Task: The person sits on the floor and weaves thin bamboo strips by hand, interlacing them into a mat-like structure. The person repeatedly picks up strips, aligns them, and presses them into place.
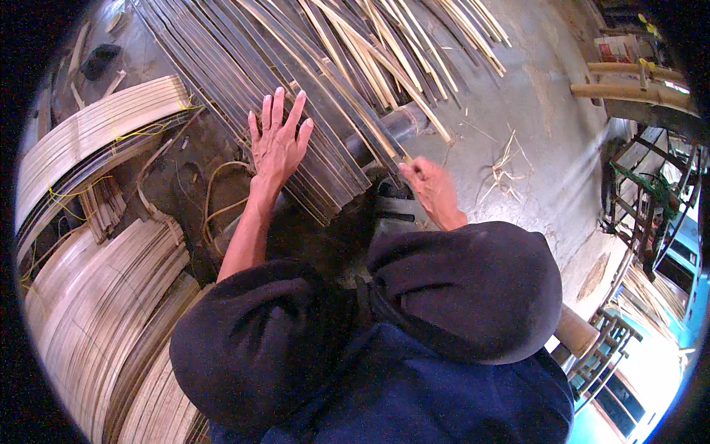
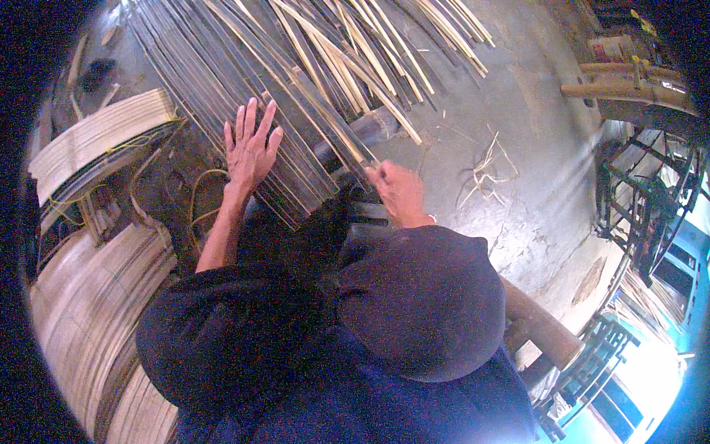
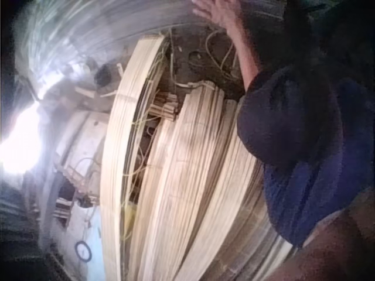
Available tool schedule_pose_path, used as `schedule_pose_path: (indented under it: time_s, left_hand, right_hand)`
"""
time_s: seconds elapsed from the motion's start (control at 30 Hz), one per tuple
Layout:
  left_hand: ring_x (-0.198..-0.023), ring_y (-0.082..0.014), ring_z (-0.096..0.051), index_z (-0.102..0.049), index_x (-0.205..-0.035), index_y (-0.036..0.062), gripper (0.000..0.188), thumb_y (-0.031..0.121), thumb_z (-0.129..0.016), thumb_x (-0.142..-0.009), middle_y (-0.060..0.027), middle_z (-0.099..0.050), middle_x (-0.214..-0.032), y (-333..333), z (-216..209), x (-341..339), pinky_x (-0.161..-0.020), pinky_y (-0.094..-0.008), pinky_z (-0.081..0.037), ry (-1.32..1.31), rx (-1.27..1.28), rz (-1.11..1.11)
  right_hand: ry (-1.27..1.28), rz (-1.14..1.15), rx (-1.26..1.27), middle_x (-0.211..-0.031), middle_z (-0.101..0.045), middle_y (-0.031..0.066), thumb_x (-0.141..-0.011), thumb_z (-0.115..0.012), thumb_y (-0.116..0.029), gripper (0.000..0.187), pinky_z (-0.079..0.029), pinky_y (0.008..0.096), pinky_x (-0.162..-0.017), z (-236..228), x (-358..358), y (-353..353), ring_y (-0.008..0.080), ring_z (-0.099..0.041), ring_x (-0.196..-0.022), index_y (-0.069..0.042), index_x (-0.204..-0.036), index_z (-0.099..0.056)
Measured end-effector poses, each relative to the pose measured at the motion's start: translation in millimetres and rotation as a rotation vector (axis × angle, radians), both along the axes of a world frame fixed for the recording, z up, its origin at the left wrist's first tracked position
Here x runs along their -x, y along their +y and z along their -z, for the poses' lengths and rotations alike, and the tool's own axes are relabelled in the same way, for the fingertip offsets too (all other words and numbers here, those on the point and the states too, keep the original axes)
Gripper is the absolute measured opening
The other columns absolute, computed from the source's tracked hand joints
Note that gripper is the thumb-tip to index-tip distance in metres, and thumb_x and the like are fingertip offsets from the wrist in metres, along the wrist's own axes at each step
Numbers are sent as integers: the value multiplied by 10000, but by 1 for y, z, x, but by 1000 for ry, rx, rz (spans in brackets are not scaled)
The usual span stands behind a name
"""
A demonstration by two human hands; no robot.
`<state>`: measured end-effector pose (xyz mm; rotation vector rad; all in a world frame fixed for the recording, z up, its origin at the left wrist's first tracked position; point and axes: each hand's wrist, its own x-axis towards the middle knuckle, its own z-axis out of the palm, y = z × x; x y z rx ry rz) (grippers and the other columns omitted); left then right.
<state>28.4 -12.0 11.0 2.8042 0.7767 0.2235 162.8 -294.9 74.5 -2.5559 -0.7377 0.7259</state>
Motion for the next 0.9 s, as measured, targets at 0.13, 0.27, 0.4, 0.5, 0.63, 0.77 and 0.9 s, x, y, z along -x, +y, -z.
schedule_pose_path:
  time_s: [0.13,0.27,0.4,0.5,0.63,0.77,0.9]
  left_hand:
    - [-1515,-316,-231,-342,-1561,339,585,477,-485,-1010,-66,-246,-1651,0,-2,0,-1211,-578,-151,31,11,-15]
    - [-1518,-312,-225,-333,-1564,341,589,480,-482,-1011,-62,-237,-1654,0,-2,-2,-1213,-575,-149,29,-10,-1]
    - [-1513,-316,-236,-338,-1561,343,588,482,-485,-1009,-63,-244,-1651,0,-1,0,-1211,-580,-153,40,-9,-15]
    - [-1507,-326,-247,-345,-1559,343,582,472,-488,-1009,-67,-258,-1645,1,0,0,-1206,-589,-159,5,-12,-2]
    - [-1500,-331,-258,-368,-1550,332,584,459,-514,-999,-77,-276,-1634,0,0,-2,-1201,-596,-165,6,-3,2]
    - [-1493,-325,-269,-393,-1539,314,588,447,-543,-986,-84,-300,-1619,0,-1,-2,-1198,-597,-167,-18,-5,2]
    - [-1493,-329,-271,-391,-1540,305,583,442,-532,-991,-83,-304,-1619,0,-1,-2,-1197,-602,-166,-18,-15,5]
  right_hand:
    - [-264,-74,-308,-892,-666,155,-929,-673,-326,264,-505,466,-750,18,-10,-14,385,-642,-837,-68,-981,-646]
    - [-196,-88,-329,-921,-674,154,-937,-667,-289,232,-511,438,-755,30,-26,-29,376,-646,-848,-69,-1012,-662]
    - [35,74,-209,-865,-696,125,-965,-641,-290,242,-507,397,-709,26,-33,-29,292,-659,-776,-62,-1019,-701]
    - [325,188,-229,-821,-703,57,-987,-630,-315,278,-487,327,-665,37,-38,-33,168,-629,-726,-54,-1012,-724]
    - [563,274,-320,-831,-682,-16,-996,-633,-348,302,-464,258,-651,45,-44,-40,79,-582,-734,-63,-1022,-731]
    - [675,330,-362,-831,-663,-28,-1003,-625,-350,305,-462,240,-652,46,-43,-40,69,-563,-731,-64,-1025,-730]
    - [685,332,-350,-809,-639,-23,-1007,-620,-347,313,-465,240,-653,46,-41,-38,69,-556,-731,-52,-1028,-723]
